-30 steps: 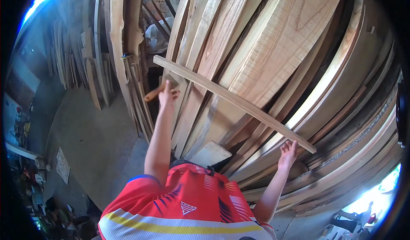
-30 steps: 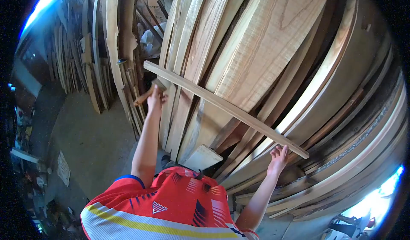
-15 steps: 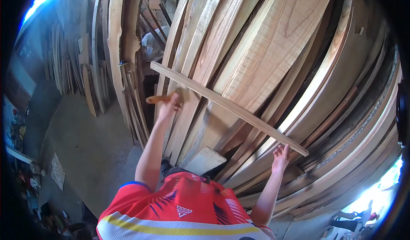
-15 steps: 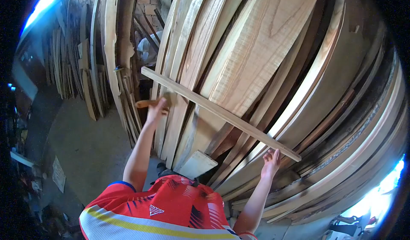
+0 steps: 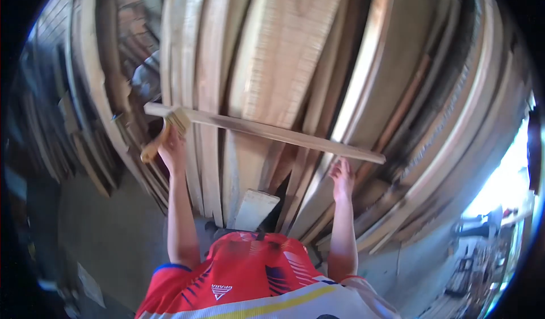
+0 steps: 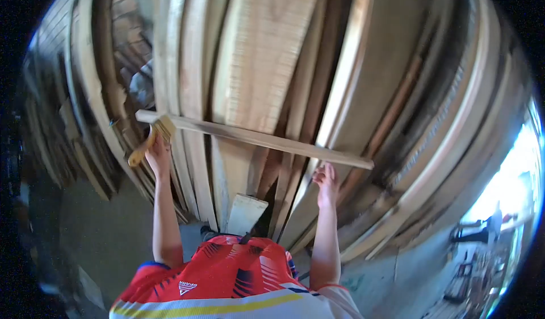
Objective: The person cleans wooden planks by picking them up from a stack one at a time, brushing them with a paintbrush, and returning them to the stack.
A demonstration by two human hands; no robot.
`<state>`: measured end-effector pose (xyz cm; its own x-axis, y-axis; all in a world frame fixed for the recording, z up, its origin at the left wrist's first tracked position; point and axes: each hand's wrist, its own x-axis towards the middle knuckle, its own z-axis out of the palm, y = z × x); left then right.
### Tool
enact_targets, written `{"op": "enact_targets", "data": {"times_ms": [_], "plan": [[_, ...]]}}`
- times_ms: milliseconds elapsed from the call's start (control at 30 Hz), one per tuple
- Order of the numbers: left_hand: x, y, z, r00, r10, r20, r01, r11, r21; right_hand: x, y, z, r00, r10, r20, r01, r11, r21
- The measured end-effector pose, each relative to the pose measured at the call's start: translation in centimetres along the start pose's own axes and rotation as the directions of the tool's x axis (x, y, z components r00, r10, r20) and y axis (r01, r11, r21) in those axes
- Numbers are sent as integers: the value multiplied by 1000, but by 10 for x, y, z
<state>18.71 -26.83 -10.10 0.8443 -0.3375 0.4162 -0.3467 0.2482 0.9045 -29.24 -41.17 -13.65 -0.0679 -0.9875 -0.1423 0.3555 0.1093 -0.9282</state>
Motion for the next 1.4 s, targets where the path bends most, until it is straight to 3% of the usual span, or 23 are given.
{"op": "enact_targets", "data": {"times_ms": [100, 133, 167, 200, 267, 300, 333, 400, 467, 500, 600, 733, 767, 867, 900, 1000, 1067, 1133, 1200, 1233, 1333, 1400], "plan": [[-83, -9, 36, 951, -27, 307, 29, 1000, -3, -24, 18, 12, 1000, 17, 20, -15, 993, -114], [-113, -1, 52, 920, 34, 392, -27, 999, -22, -41, 21, 23, 994, -35, 102, 57, 974, -221], [-132, 21, 62, 853, 15, 521, -144, 968, 208, -57, 22, 34, 963, 83, 257, -19, 971, -240], [-146, 51, 71, 776, -34, 629, -289, 868, 403, -92, 11, 57, 943, 51, 329, 53, 953, -299], [-172, 92, 98, 693, 240, 680, -461, 873, 162, -121, 20, 70, 812, -53, 582, 138, 985, -102], [-184, 95, 108, 670, 257, 696, -454, 884, 112, -130, 11, 78, 778, -139, 613, 351, 905, -241], [-192, 100, 112, 584, 86, 807, -462, 853, 243, -143, -22, 88, 786, -135, 604, 471, 763, -443], [-194, 116, 123, 464, 172, 869, -579, 802, 150, -133, -7, 78, 812, -267, 519, 512, 753, -414], [-179, 125, 135, 187, 322, 928, -680, 724, -114, -115, 0, 57, 797, -427, 426, 586, 718, -376], [-175, 128, 142, 42, 385, 922, -698, 672, -248, -112, -12, 48, 779, -482, 402, 627, 581, -519], [-176, 140, 165, -30, 483, 875, -756, 562, -336, -111, -47, 46, 739, -512, 438, 670, 490, -557], [-182, 179, 178, 7, 391, 920, -728, 633, -263, -104, -64, 40, 694, -617, 372, 695, 438, -571], [-181, 186, 182, -25, 389, 921, -701, 650, -294, -104, -71, 38, 637, -684, 356, 737, 406, -540], [-182, 179, 196, -118, 374, 920, -677, 648, -350, -96, -69, 24, 757, -599, 262, 638, 591, -493], [-179, 181, 199, -70, 397, 915, -606, 712, -355, -92, -76, 24, 717, -649, 254, 678, 563, -472], [-158, 147, 227, 97, 562, 822, -791, 545, -279, -58, -72, -6, 862, -472, 184, 491, 692, -530], [-146, 112, 233, 157, 513, 844, -793, 575, -202, -40, -73, -16, 744, -663, 85, 561, 551, -618], [-142, 92, 242, 173, 487, 856, -827, 544, -142, -43, -82, -5, 694, -712, 111, 611, 500, -614], [-146, 77, 240, 135, 462, 876, -882, 459, -106, -39, -81, -11, 703, -585, 404, 666, 343, -662], [-147, 74, 243, 144, 483, 863, -881, 460, -110, -37, -94, -15, 757, -439, 483, 605, 193, -772], [-147, 73, 245, 152, 538, 829, -891, 438, -121, 15, -83, -70, 537, -801, 266, 745, 302, -594], [-147, 73, 249, 167, 539, 826, -893, 439, -105, 21, -94, -97, 489, -872, -2, 391, 221, -894]]}}
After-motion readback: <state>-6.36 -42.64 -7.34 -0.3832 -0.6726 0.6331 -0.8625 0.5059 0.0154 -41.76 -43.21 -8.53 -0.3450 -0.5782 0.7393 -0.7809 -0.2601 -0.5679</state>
